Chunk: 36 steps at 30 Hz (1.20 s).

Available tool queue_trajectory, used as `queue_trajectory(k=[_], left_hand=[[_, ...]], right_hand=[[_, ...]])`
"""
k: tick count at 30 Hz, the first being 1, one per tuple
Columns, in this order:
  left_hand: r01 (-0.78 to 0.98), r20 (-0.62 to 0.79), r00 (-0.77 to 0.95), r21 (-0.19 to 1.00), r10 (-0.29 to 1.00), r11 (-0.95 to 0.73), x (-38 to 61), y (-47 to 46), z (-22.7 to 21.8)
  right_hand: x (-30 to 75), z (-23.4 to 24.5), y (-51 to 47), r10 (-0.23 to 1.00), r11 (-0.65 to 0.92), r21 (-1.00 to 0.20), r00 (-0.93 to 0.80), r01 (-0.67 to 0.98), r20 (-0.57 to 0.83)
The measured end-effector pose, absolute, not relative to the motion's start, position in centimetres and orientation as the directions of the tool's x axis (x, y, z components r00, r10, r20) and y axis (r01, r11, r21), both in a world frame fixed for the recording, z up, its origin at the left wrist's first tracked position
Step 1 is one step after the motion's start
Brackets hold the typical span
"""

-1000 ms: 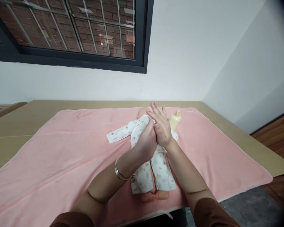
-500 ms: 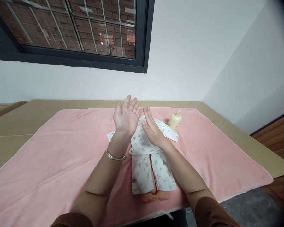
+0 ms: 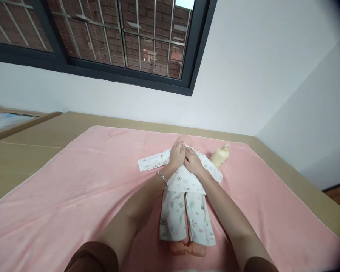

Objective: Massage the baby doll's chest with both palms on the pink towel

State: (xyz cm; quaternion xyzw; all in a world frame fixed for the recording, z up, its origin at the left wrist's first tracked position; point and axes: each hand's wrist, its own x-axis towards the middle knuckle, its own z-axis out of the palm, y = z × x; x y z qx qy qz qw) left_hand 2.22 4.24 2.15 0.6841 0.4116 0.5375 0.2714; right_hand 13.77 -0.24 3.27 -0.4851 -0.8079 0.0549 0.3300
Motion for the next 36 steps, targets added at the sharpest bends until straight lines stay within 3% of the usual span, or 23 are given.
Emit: queue_trajectory(k=[3, 6, 12, 14, 17, 21, 24, 28, 32, 36], left_hand=[[0.271, 0.547, 0.046, 0.798, 0.836, -0.537, 2.3, 4.1, 1.4], [0.216, 0.557, 0.001, 0.811, 0.831, -0.544, 2.3, 4.0, 1.0], [0.089, 0.462, -0.092, 0.886, 0.882, -0.455, 2.3, 4.2, 0.9], [0.003, 0.365, -0.128, 0.930, 0.922, -0.367, 2.2, 4.7, 1.1], [-0.148, 0.208, -0.180, 0.960, 0.961, -0.236, 1.9, 5.4, 1.6], [-0.147, 0.228, -0.191, 0.955, 0.955, -0.258, 1.7, 5.5, 1.8], [-0.103, 0.278, -0.184, 0.948, 0.943, -0.300, 1.8, 5.1, 1.5], [-0.048, 0.275, -0.185, 0.956, 0.944, -0.288, 1.9, 5.0, 1.1], [0.085, 0.316, -0.160, 0.948, 0.935, -0.306, 2.0, 4.5, 1.2], [0.207, 0.340, -0.095, 0.926, 0.936, -0.315, 2.1, 3.9, 1.4]], right_hand=[[13.8, 2.9, -0.3, 0.858, 0.458, -0.372, -0.292, 0.807, 0.423], [13.4, 2.8, -0.5, 0.906, 0.306, -0.333, -0.165, 0.892, 0.389], [11.1, 3.0, -2.8, 0.920, -0.013, -0.181, 0.083, 0.983, 0.384], [10.4, 3.0, -3.5, 0.920, 0.016, -0.136, 0.038, 0.991, 0.391], [10.7, 3.2, -3.4, 0.911, 0.182, -0.122, -0.121, 0.976, 0.393], [12.9, 3.5, -1.6, 0.906, 0.341, -0.244, -0.249, 0.908, 0.342], [13.6, 3.5, -1.1, 0.934, 0.236, -0.296, -0.131, 0.925, 0.334], [12.0, 3.3, -2.2, 0.931, 0.006, -0.203, 0.069, 0.979, 0.360], [11.0, 3.2, -2.9, 0.915, 0.068, -0.123, -0.013, 0.990, 0.403], [12.1, 3.0, -1.9, 0.908, 0.124, -0.229, -0.017, 0.965, 0.419]])
